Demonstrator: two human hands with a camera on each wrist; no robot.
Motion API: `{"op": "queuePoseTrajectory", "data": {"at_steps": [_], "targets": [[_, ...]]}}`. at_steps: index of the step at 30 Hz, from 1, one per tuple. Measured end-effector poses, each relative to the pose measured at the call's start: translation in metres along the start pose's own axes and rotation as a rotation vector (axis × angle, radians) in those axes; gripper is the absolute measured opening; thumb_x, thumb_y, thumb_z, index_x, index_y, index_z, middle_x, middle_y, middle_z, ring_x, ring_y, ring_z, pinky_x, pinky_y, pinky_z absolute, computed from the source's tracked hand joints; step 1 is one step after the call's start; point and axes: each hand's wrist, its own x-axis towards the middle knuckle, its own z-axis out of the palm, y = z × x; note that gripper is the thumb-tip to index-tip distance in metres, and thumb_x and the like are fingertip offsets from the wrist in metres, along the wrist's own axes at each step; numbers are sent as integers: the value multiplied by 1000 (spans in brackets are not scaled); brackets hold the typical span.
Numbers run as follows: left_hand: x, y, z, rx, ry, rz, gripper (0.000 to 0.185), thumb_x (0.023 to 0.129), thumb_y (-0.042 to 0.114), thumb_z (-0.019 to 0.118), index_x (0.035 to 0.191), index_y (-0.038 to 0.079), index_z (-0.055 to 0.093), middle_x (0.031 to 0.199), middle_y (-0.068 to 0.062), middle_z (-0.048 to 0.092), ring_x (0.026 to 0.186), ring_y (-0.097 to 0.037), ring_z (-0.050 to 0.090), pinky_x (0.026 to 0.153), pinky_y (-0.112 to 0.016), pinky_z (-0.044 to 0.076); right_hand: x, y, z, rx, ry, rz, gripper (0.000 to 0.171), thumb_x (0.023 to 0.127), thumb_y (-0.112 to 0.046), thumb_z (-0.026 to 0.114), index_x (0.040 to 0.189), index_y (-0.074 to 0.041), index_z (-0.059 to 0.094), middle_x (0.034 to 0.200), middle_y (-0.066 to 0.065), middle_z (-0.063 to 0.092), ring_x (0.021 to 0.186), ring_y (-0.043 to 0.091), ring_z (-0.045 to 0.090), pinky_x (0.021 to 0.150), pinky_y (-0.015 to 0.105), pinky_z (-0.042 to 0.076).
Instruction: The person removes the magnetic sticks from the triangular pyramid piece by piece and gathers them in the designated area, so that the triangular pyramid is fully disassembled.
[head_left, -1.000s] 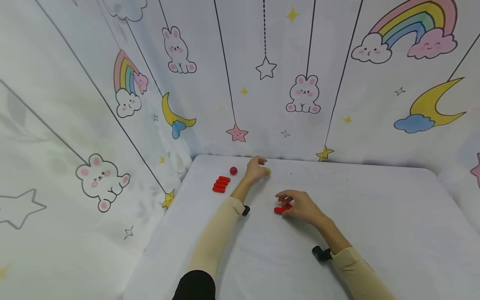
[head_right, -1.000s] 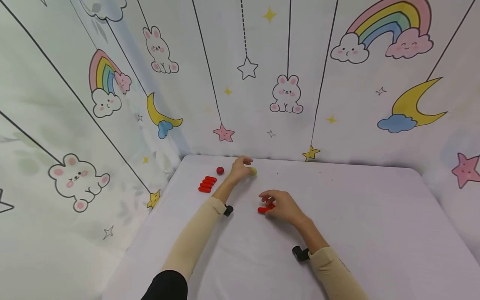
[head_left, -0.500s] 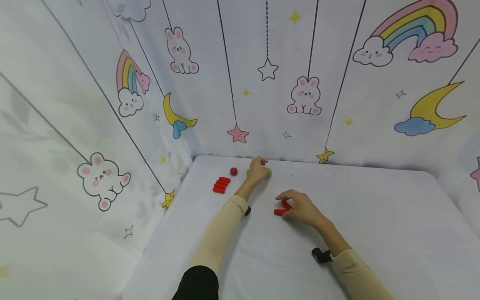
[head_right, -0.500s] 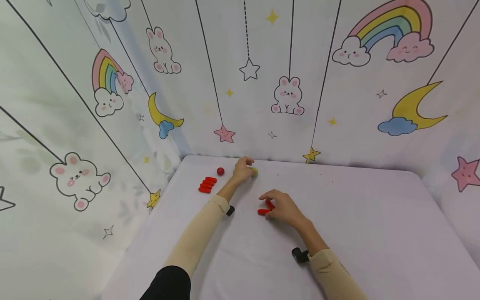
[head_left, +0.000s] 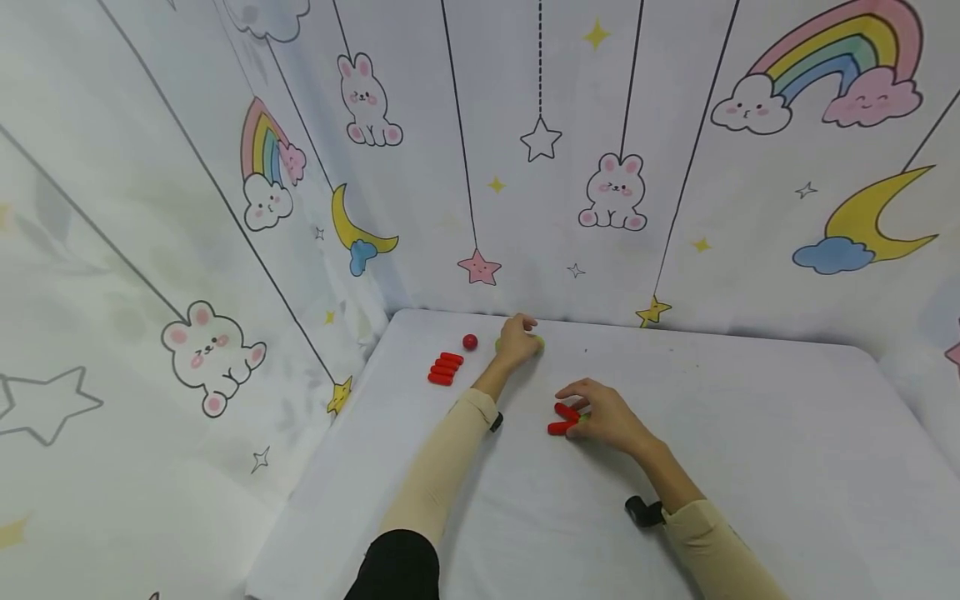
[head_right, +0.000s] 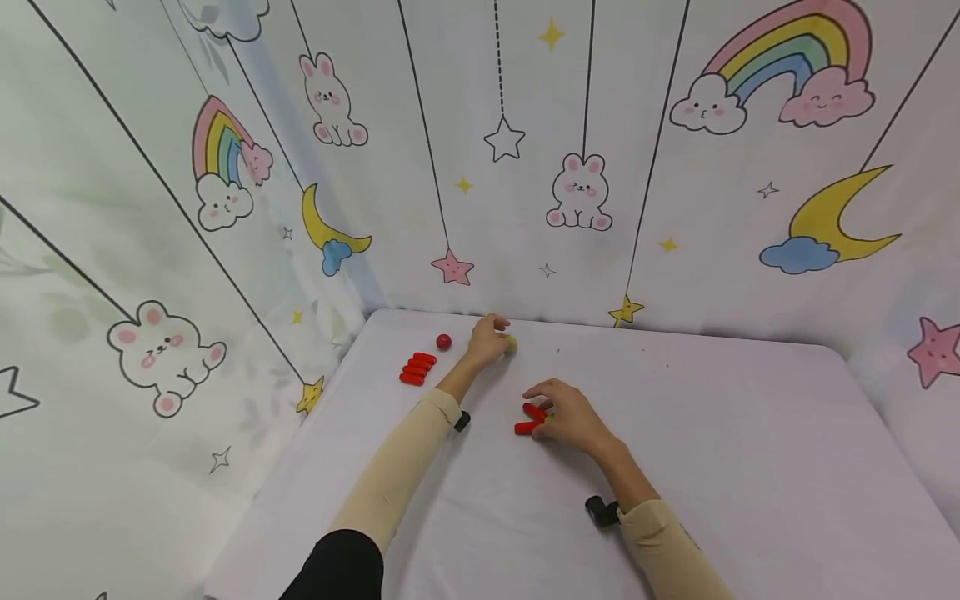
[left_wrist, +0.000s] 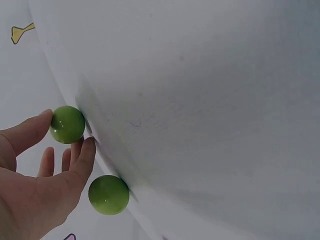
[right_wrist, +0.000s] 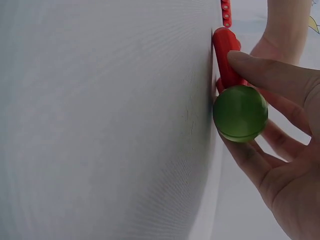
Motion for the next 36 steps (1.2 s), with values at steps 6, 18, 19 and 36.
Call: {"op": "queuePoseTrajectory", "data": {"at_steps": [6,18,19,36], "targets": [[-15,4,-14,-143,-14,40,49,83,-1,79,129,2,62,127,-13,65,115,-25,68,89,-35,57,0,0,1,-1,-21,13,60,76,-2,92,131,-7,68,126,12,67,109,32,71,88,47,61],[-34,9,-41,-368,53,104,42,90,-2,76,130,1,63,127,-18,67,115,-26,70,93,-35,59,4,-1,-1,-9,-60,83,63,77,-6,93,134,-9,66,127,10,68,110,29,69,89,45,61],[-37,9,-44,-386,47,98,42,91,-1,76,130,0,63,127,-18,67,114,-26,71,93,-35,59,4,-1,-2,-9,-67,92,64,77,-7,93,135,-9,66,127,9,68,110,29,69,88,44,61],[-108,13,-61,-373,-207,71,44,95,11,77,135,5,59,133,-16,62,114,-21,69,97,-34,58,0,4,-13,-2,-121,164,62,79,-9,92,135,-9,66,131,11,67,109,29,68,80,40,63]]}}
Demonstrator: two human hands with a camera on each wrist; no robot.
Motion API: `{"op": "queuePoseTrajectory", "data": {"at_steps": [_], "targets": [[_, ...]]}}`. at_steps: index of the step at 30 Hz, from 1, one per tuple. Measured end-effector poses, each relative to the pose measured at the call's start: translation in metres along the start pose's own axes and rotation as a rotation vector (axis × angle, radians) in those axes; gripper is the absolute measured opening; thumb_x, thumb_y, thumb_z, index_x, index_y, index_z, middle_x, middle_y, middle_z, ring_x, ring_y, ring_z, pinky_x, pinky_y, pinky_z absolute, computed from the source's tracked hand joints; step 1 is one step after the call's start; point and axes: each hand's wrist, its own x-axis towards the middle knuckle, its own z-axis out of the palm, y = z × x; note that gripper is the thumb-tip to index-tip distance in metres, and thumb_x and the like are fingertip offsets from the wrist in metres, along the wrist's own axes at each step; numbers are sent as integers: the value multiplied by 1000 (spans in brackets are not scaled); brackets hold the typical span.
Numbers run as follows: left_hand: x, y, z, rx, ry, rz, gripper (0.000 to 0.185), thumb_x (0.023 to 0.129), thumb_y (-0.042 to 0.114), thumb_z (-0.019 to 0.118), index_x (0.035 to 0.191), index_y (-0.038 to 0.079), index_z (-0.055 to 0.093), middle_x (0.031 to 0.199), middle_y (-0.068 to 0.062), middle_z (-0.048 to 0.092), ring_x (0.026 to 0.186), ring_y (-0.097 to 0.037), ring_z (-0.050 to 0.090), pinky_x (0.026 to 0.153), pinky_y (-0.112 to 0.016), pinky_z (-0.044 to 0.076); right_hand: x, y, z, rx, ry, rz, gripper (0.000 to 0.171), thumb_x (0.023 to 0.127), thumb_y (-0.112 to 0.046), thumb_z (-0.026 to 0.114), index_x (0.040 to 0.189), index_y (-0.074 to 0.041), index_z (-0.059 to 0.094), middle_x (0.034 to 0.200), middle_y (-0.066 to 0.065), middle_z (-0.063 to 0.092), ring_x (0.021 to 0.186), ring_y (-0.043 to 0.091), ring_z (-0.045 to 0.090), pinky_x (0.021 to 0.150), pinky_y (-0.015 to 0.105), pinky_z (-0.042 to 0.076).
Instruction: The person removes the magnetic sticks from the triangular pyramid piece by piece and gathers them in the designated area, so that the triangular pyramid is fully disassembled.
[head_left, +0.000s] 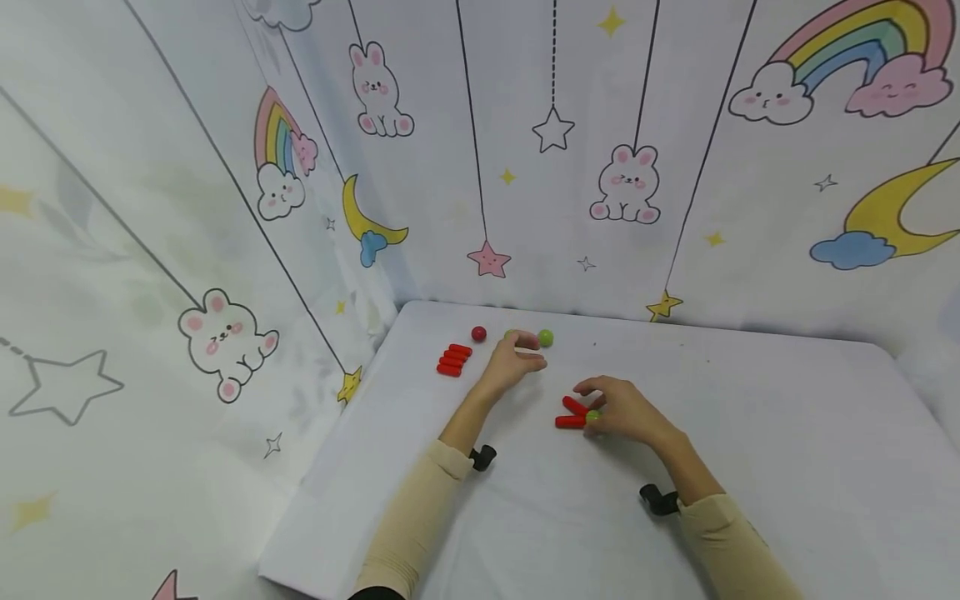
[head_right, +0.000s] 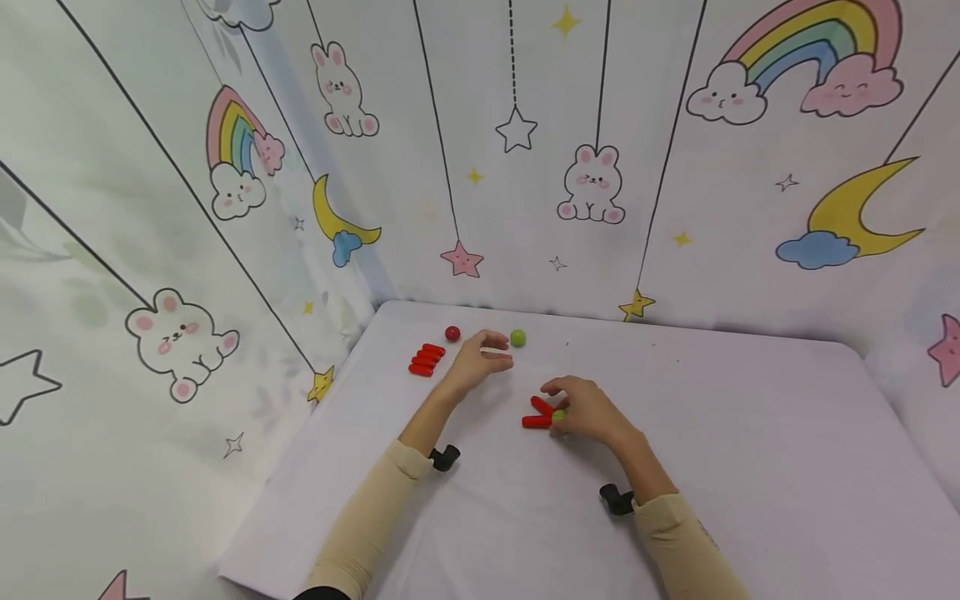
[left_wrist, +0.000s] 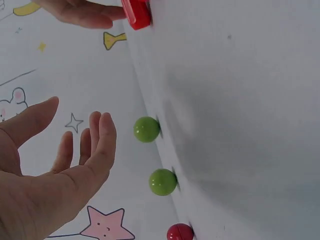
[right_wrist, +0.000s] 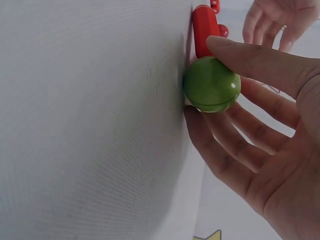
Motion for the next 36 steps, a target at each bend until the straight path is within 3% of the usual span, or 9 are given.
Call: {"op": "queuePoseTrajectory", "data": {"at_steps": [6,12,18,26,36], "targets": [[-13,-4,11,48,-125,-77,53,94,15,80,141,4,57,137,-20,62,108,-21,67,94,-37,59,-1,-1,-2,-13,19,-5,61,79,-9,91,134,-9,67,131,11,68,107,28,68,80,40,63],[-20,-12,18,117,-228,-129,59,90,15,82,142,6,56,133,-15,64,102,-20,68,89,-37,59,-3,-3,-3,-9,41,-13,61,77,-9,93,133,-9,68,130,11,68,105,28,69,78,39,63],[-26,-17,22,95,-242,-161,58,88,12,83,139,6,58,129,-15,66,103,-20,67,88,-36,59,-2,-2,-3,18,54,-42,59,79,-10,91,133,-10,68,129,11,68,103,27,72,77,38,63],[-28,-17,24,91,-254,-157,53,91,11,79,139,5,58,125,-14,67,101,-19,66,86,-33,57,-1,-1,-1,38,72,-61,56,81,-11,91,132,-9,68,126,12,69,102,27,73,77,37,63],[-28,-19,22,106,-179,-173,52,87,6,83,134,9,62,121,-11,70,99,-18,66,82,-32,58,1,0,2,39,62,-65,55,82,-14,91,132,-12,69,122,9,70,103,27,72,77,37,63]]}}
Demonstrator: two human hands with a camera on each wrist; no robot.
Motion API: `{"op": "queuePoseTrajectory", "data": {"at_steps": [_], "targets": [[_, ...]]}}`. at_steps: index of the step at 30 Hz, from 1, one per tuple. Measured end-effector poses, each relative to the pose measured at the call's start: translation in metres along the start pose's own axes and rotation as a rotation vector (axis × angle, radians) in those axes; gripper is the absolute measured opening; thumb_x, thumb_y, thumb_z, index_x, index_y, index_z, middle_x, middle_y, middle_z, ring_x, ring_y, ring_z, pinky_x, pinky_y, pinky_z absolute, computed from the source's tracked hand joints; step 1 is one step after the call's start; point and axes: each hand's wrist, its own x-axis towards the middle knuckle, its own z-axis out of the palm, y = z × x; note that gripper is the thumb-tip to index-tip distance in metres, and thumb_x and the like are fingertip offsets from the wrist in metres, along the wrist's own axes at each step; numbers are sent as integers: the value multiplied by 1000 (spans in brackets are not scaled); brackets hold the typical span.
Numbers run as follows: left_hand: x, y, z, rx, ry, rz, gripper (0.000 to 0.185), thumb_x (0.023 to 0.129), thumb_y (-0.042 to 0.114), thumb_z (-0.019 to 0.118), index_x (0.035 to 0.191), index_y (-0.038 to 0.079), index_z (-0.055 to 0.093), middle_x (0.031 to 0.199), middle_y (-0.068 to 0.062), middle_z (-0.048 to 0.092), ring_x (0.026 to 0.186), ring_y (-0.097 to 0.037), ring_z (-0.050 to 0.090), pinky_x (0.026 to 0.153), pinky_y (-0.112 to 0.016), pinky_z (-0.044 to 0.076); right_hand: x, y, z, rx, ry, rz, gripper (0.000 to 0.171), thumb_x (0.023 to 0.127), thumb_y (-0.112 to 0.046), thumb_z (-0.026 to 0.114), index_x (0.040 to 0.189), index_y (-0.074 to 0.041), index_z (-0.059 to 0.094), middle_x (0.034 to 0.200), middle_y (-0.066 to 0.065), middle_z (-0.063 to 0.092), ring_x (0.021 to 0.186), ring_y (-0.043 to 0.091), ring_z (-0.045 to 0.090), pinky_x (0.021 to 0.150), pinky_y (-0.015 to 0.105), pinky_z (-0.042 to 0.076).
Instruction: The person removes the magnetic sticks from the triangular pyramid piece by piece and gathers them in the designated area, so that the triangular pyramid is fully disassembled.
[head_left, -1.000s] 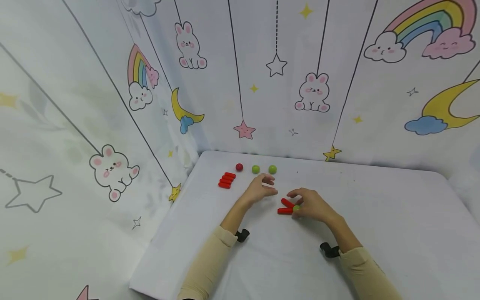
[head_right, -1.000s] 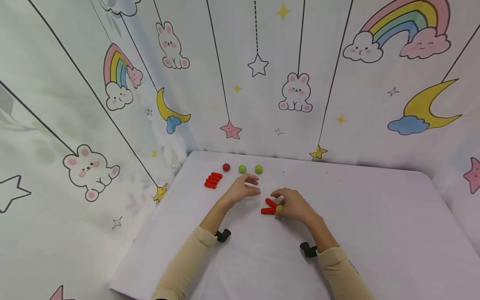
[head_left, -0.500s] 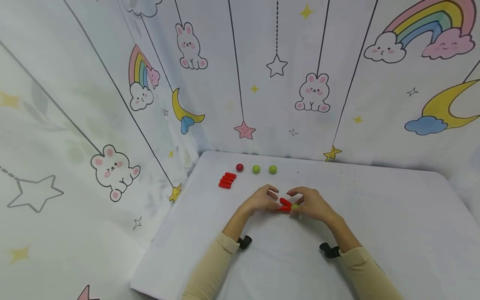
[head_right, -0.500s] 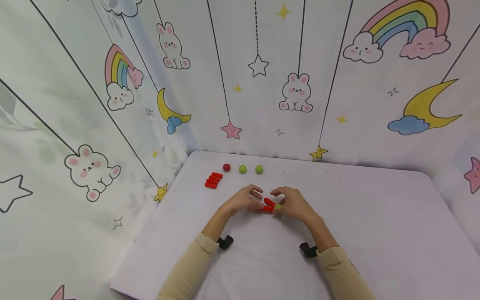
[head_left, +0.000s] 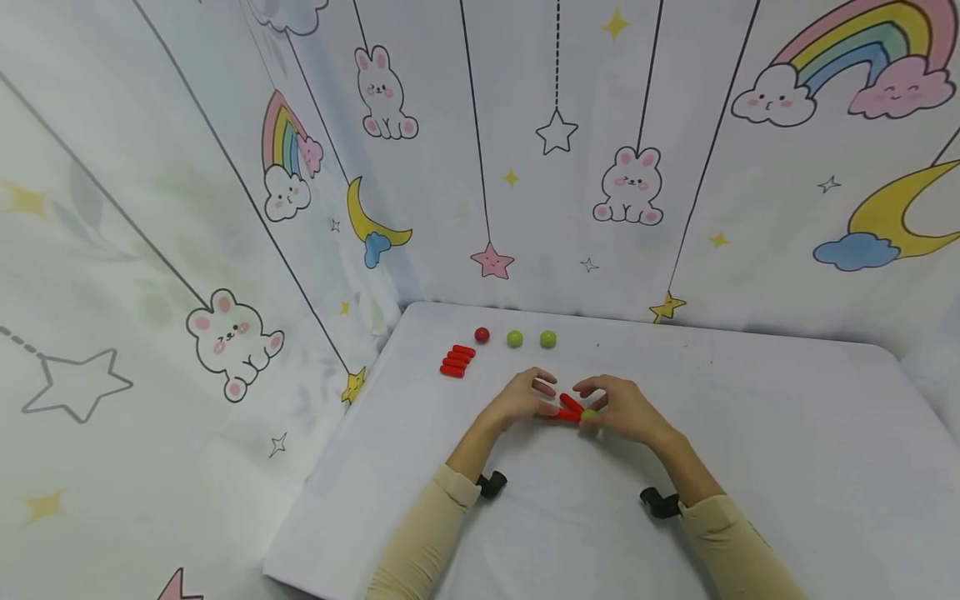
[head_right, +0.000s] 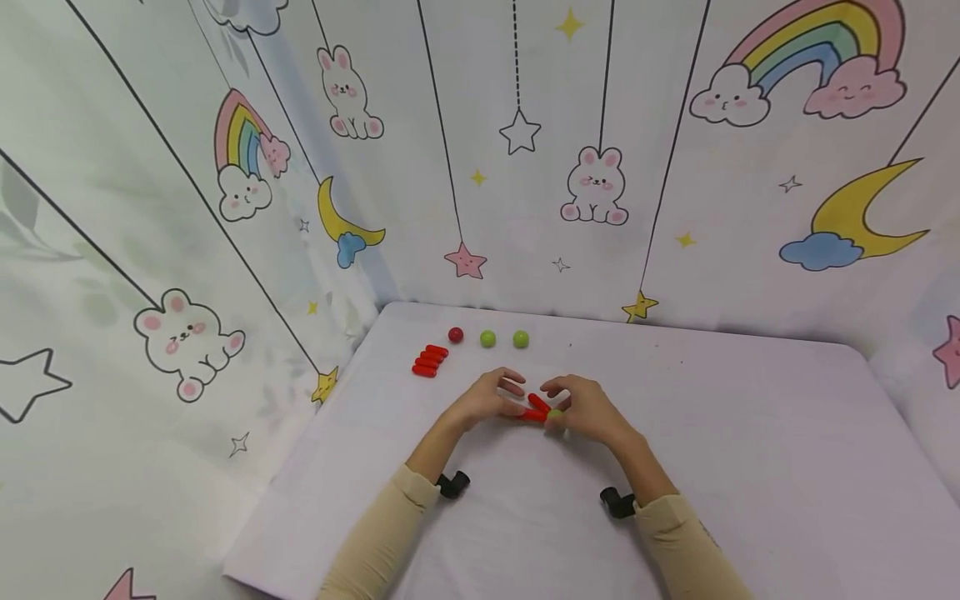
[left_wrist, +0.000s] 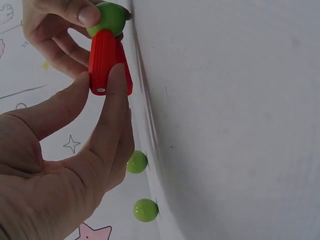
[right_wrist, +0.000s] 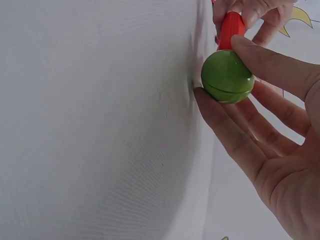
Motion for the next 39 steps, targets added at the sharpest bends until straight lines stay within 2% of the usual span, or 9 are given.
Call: {"op": "queuePoseTrajectory", "data": {"at_steps": [5,9,13,16,22,25,29,34,39], "targets": [[1,-2,-3,-20,20,-24,52,84,3,85,131,10,64,116,-10,71,95,-18,66,78,-31,57,1,0,3,22,-9,7,56,80,-16,92,131,-15,69,119,6,69,102,25,71,76,35,62],[1,-3,-8,-16,10,-26,52,84,3,85,131,10,64,115,-9,72,94,-17,67,78,-29,57,2,-2,3,28,-35,15,56,81,-16,92,132,-16,69,121,5,68,102,24,71,78,35,62],[-2,-6,-19,-11,46,-29,53,85,2,84,134,8,63,116,-10,70,94,-17,66,78,-29,58,0,-3,-2,6,-54,13,58,82,-13,90,135,-12,66,121,8,68,101,24,71,79,37,63],[-5,-6,-31,-49,86,-41,54,86,1,82,136,6,62,119,-12,69,93,-20,67,80,-31,59,-2,-2,-6,-3,-47,29,58,82,-11,90,135,-10,66,120,10,68,99,24,72,77,37,63],[-9,-5,-46,-117,92,-43,56,85,0,84,136,6,62,124,-15,67,95,-22,69,81,-33,61,-2,-1,-9,18,-68,30,58,82,-10,89,135,-9,66,120,10,69,102,26,71,78,37,63],[-11,-4,-48,-105,89,-40,57,84,1,85,137,5,62,124,-14,67,95,-22,69,82,-33,61,-2,0,-8,27,-73,40,57,82,-10,89,134,-11,66,119,7,69,103,26,70,78,37,62],[-17,-3,-54,-67,125,-37,56,85,3,85,136,6,62,126,-15,68,99,-23,67,85,-34,61,-1,2,-6,12,-82,22,56,82,-10,90,133,-10,66,119,6,70,104,26,69,79,37,62],[-25,-6,-69,-63,161,-30,54,88,4,82,139,5,61,131,-19,66,103,-25,66,89,-36,60,-2,4,-6,-3,-85,4,55,81,-10,90,131,-9,67,116,5,70,105,25,69,80,36,62],[-31,-14,-90,-105,198,-13,54,89,1,80,139,2,59,132,-23,64,100,-26,69,89,-34,61,-3,3,-6,-3,-82,-8,55,80,-9,91,130,-10,68,116,4,71,105,24,70,81,36,61]]}}
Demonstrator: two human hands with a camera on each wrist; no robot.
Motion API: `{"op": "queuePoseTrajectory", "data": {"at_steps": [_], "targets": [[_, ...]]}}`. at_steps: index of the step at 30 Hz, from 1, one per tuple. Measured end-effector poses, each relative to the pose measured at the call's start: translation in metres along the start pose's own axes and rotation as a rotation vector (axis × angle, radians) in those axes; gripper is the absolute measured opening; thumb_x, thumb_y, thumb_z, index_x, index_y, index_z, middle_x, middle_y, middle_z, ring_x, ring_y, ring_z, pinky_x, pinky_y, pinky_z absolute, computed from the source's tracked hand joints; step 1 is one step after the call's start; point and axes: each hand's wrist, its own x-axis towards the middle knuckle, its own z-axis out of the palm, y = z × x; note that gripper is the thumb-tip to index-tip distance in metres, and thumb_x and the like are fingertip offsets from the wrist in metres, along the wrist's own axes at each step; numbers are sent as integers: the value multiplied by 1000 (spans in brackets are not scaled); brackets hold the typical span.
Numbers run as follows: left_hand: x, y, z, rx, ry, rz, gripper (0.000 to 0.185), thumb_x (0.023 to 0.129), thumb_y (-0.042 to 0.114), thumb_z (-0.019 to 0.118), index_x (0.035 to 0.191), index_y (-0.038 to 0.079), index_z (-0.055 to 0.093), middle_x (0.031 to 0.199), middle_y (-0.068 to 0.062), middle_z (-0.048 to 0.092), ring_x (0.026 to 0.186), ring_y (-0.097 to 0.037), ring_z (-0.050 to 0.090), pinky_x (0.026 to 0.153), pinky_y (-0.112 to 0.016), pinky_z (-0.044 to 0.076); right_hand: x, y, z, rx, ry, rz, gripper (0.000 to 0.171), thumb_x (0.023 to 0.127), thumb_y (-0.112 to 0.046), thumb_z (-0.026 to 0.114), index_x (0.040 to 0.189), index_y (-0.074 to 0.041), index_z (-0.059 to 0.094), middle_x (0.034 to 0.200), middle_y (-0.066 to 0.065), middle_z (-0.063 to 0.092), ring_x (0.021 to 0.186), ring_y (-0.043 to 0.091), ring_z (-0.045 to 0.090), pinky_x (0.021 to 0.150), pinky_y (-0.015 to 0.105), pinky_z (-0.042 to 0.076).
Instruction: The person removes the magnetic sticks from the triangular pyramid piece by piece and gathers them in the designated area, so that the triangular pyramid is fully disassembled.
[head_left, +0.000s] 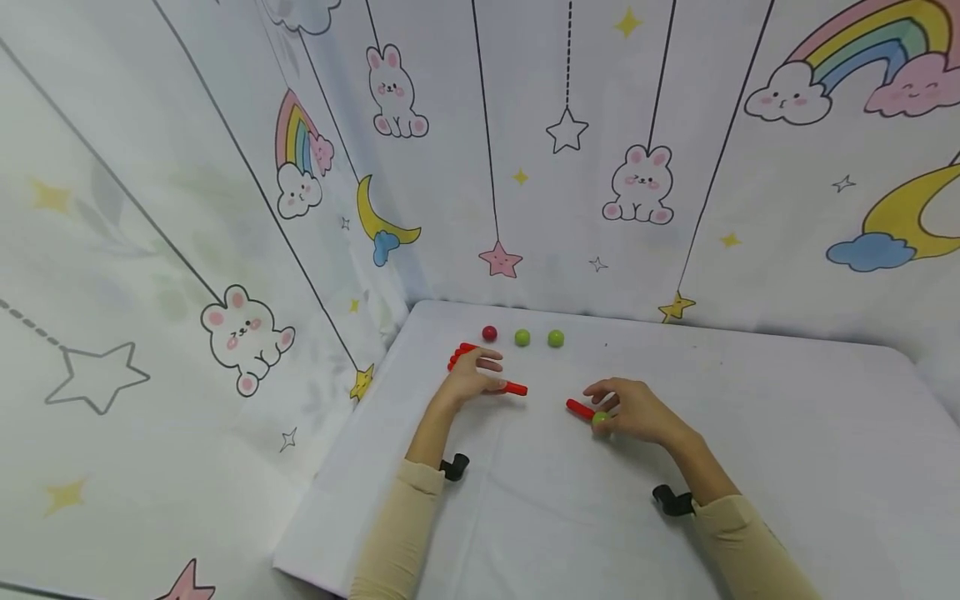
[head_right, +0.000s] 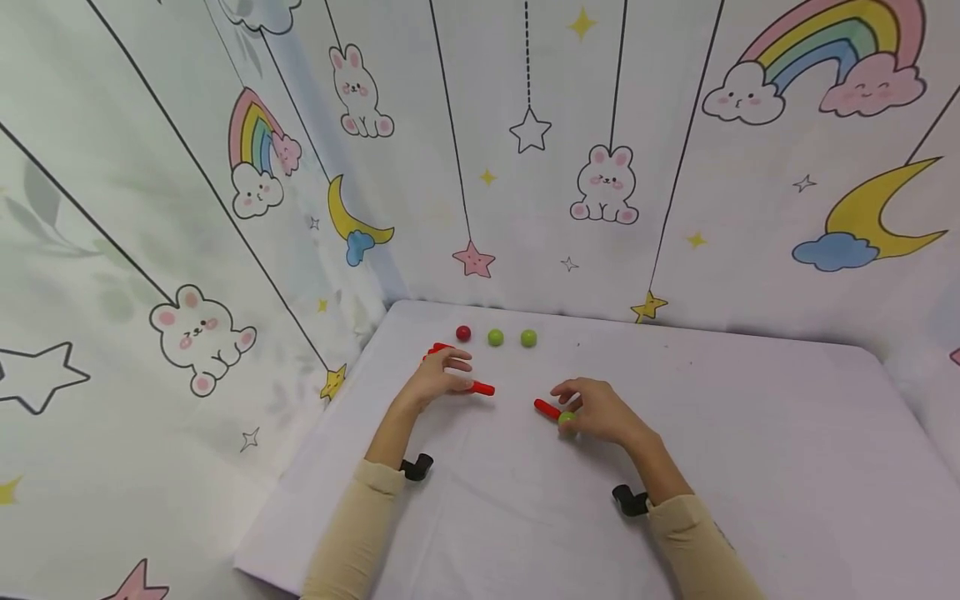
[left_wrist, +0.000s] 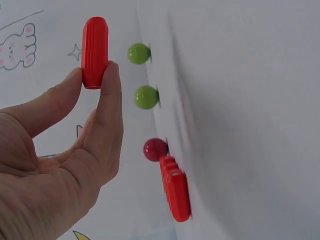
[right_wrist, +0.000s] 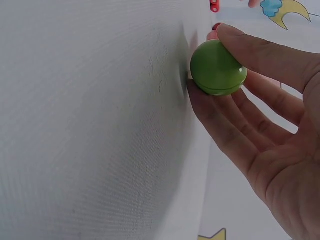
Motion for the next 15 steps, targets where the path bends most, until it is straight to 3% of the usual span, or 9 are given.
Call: {"op": "queuePoseTrajectory", "data": {"at_steps": [6,15], "targets": [[-1,-8,-28,-86,65,14,54,89,-6,76,139,-3,57,138,-32,57,100,-28,71,87,-34,62,0,0,0,-3,-7,-17,56,79,-9,91,130,-10,68,116,5,71,105,24,70,80,35,61],[-5,-21,-62,-102,177,-67,58,94,0,73,148,1,52,143,-25,57,114,-33,66,94,-37,60,-1,0,-1,-7,-5,-25,53,81,-10,91,129,-8,69,115,6,72,104,25,70,79,36,61]]}}
